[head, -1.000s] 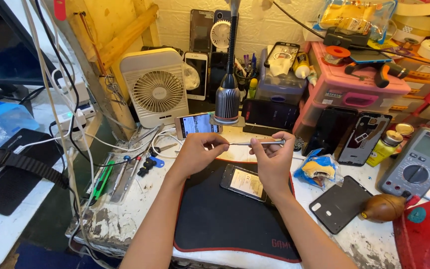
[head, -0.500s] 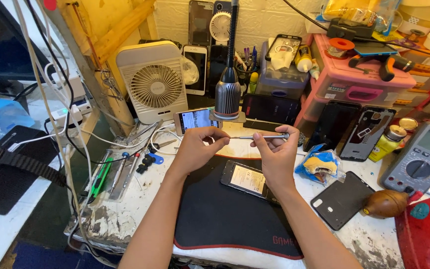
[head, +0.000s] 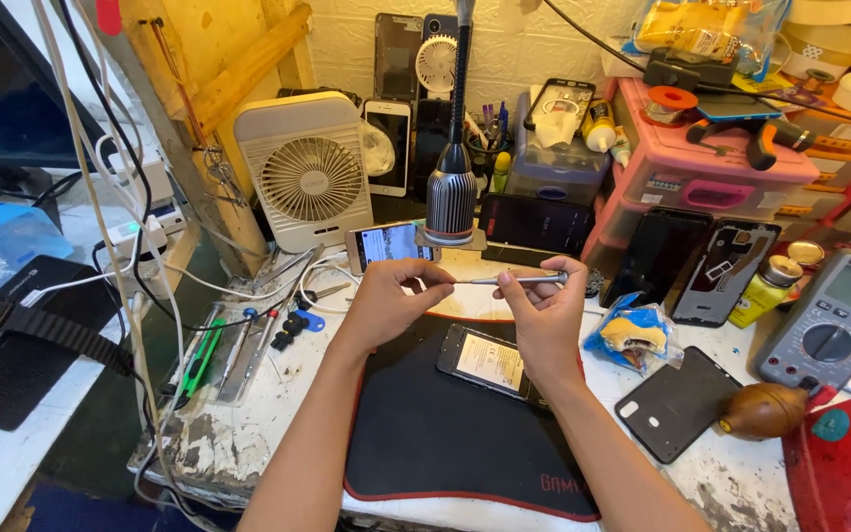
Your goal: Repairing a mobile phone by carefully manipulating internal components with a small tool on a workbench.
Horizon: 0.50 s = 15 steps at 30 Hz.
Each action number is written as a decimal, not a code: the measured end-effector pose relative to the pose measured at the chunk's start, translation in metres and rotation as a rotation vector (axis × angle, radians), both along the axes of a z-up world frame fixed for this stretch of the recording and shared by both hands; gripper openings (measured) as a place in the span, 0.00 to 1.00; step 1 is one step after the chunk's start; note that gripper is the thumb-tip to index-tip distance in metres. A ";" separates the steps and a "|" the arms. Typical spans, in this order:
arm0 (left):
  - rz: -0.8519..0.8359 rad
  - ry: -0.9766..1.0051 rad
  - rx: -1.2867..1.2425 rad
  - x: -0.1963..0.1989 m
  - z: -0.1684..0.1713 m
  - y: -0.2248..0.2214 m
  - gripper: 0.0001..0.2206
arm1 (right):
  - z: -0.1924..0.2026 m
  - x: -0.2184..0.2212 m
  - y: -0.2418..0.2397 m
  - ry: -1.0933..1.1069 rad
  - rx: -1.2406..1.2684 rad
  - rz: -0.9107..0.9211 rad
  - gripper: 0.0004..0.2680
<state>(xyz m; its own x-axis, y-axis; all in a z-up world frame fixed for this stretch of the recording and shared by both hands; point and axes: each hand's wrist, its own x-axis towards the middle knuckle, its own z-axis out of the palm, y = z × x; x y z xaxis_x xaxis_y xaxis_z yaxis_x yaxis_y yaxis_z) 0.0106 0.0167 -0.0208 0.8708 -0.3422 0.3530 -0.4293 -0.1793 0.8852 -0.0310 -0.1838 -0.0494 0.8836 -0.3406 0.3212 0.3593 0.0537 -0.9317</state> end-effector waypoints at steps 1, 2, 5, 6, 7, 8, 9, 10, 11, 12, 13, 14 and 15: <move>-0.002 0.003 -0.001 -0.001 0.000 0.000 0.08 | 0.000 -0.001 -0.001 0.003 -0.001 -0.002 0.20; -0.005 0.000 0.001 -0.001 0.001 0.000 0.07 | 0.000 0.000 0.000 0.002 -0.008 0.000 0.20; -0.001 0.001 0.003 -0.001 0.000 0.001 0.07 | 0.000 0.000 -0.001 0.000 -0.020 0.007 0.20; -0.001 0.006 0.008 -0.001 0.000 0.001 0.07 | -0.001 0.000 -0.001 0.000 -0.022 0.006 0.20; -0.002 0.008 0.008 -0.001 0.000 0.000 0.07 | -0.002 -0.001 -0.002 0.002 -0.021 0.004 0.20; -0.002 0.002 0.010 -0.001 0.000 0.001 0.07 | -0.001 0.000 -0.002 0.003 -0.027 0.006 0.20; -0.002 -0.004 0.012 -0.001 0.001 0.001 0.07 | -0.001 0.000 -0.002 0.003 -0.032 0.008 0.21; -0.003 -0.004 0.013 -0.001 0.001 0.001 0.07 | -0.001 0.000 -0.002 0.003 -0.031 0.007 0.21; -0.002 -0.001 0.018 -0.001 0.001 0.001 0.07 | 0.000 0.000 -0.002 0.002 -0.029 0.017 0.21; -0.001 0.004 0.023 -0.001 0.001 0.001 0.07 | 0.000 0.000 -0.002 0.002 -0.028 0.026 0.21; -0.002 0.005 0.023 -0.002 0.001 0.000 0.07 | -0.001 -0.001 -0.003 0.003 -0.028 0.025 0.21; -0.002 0.008 0.029 -0.002 0.002 0.000 0.07 | -0.002 0.000 -0.003 0.002 -0.027 0.030 0.21; -0.003 0.011 0.036 -0.002 0.003 0.001 0.08 | -0.003 0.001 -0.003 0.001 -0.026 0.035 0.21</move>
